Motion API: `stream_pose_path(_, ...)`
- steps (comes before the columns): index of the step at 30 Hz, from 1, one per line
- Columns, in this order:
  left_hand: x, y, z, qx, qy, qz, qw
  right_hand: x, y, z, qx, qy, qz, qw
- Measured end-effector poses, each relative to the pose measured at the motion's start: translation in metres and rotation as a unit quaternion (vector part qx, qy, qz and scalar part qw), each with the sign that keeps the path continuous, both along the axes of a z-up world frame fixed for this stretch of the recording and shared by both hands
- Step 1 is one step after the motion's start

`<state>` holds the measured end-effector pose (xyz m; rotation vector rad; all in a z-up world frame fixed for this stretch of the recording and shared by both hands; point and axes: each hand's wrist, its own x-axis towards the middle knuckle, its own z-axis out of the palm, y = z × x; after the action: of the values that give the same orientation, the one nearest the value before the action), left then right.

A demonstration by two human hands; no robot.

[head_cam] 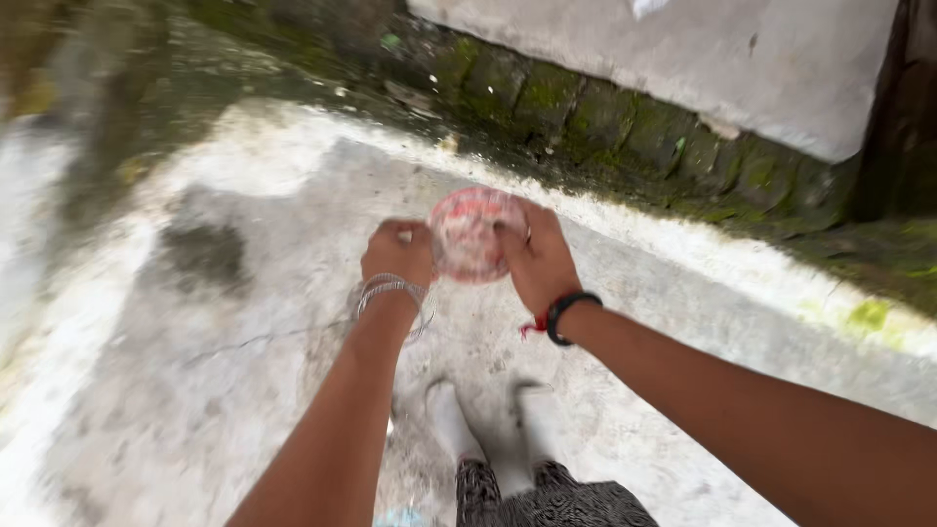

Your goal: The person picks up and handles boxes, a plastic bag containing items, a round container lid, and a mobile phone box in an indoor and outdoor environment.

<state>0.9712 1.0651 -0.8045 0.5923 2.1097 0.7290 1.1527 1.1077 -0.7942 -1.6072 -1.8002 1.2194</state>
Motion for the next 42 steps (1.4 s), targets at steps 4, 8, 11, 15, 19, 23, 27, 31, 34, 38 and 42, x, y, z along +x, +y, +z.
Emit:
stream_pose_path(4,0.001,-0.009,0.132,0.124,-0.104,0.134,0.978,-0.015,-0.009,0.112,0.069,0.143,0.011,0.987)
stream_pose_path(8,0.021,-0.074,0.231,0.306,0.028,0.154,0.939,-0.015,-0.060,0.244,0.077,0.248,0.063,0.964)
stream_pose_path(11,0.042,-0.126,0.297,0.363,0.016,0.238,0.901,-0.022,-0.102,0.325,0.131,0.271,0.117,0.946)
stream_pose_path(15,0.055,-0.208,0.367,0.362,-0.091,0.380,0.846,-0.033,-0.155,0.386,0.078,0.300,0.170,0.935)
stream_pose_path(19,0.042,-0.288,0.414,0.341,-0.036,0.405,0.848,-0.049,-0.212,0.424,0.055,0.240,0.231,0.941)
stream_pose_path(23,0.015,-0.377,0.456,0.369,-0.013,0.446,0.815,-0.073,-0.286,0.460,0.010,0.263,0.293,0.919)
stream_pose_path(27,-0.002,-0.479,0.492,0.402,-0.013,0.470,0.786,-0.107,-0.359,0.496,0.021,0.310,0.400,0.862)
stream_pose_path(31,-0.016,-0.583,0.511,0.431,0.022,0.484,0.761,-0.138,-0.433,0.515,0.002,0.335,0.453,0.826)
stream_pose_path(34,-0.032,-0.647,0.517,0.454,0.069,0.518,0.722,-0.160,-0.491,0.525,-0.051,0.349,0.506,0.788)
stream_pose_path(38,-0.036,-0.713,0.529,0.437,0.095,0.539,0.714,-0.173,-0.552,0.537,-0.079,0.344,0.526,0.774)
stream_pose_path(42,-0.044,-0.757,0.549,0.467,0.122,0.508,0.713,-0.209,-0.608,0.549,-0.096,0.439,0.507,0.736)
